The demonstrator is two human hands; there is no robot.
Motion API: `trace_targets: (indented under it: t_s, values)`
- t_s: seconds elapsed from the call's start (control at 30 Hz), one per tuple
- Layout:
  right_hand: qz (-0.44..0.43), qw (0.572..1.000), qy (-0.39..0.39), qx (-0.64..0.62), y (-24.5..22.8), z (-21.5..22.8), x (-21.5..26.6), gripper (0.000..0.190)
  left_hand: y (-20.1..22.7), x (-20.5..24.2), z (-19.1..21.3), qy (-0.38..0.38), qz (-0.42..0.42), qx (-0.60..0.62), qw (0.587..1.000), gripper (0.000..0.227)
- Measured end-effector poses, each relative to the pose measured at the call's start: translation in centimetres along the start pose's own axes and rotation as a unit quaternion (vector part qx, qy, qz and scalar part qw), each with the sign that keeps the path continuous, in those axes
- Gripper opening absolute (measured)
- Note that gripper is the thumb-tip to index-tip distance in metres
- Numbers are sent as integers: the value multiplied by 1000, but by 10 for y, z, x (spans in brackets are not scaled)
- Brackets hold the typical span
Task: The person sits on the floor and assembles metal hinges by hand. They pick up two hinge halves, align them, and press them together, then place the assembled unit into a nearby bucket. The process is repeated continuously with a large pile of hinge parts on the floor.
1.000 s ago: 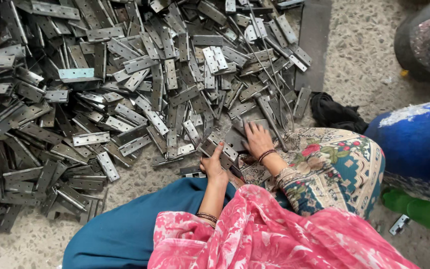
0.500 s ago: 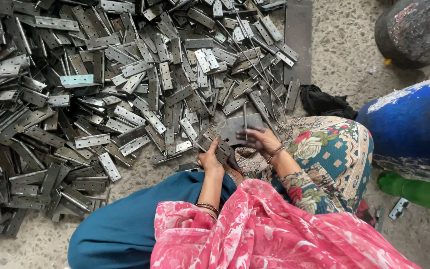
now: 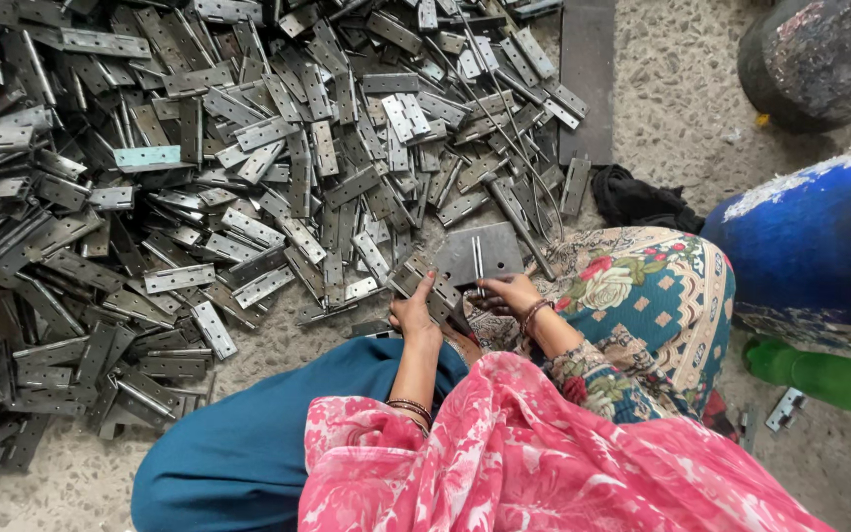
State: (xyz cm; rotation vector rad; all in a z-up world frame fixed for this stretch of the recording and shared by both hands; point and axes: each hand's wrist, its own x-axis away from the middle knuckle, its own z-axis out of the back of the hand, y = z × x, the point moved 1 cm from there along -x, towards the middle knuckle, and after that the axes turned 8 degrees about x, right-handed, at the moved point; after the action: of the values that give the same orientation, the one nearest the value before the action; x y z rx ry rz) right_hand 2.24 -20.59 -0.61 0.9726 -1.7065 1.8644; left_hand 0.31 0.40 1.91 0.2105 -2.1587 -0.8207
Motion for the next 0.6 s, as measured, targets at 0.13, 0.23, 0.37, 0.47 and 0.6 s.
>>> trace_targets:
  t_s: [0.13, 0.23, 0.37, 0.47, 0.6]
  values:
    - [185, 954, 44, 232, -38, -16, 34, 56, -5, -4, 5, 80, -36, -302, 949, 91]
    - [274, 863, 116, 409, -60, -30, 61, 54, -13, -8, 10, 41, -66, -341, 937, 105]
    - [252, 871, 114, 406, -80, -38, 82, 53, -22, -14, 16, 27, -79, -295, 952, 118]
    - [279, 837, 106, 458, -87, -42, 88, 48, -22, -16, 18, 29, -79, -325, 942, 119]
    - [280, 851, 93, 435, -83, -36, 91, 41, -21, -12, 12, -22, -71, -178, 981, 105]
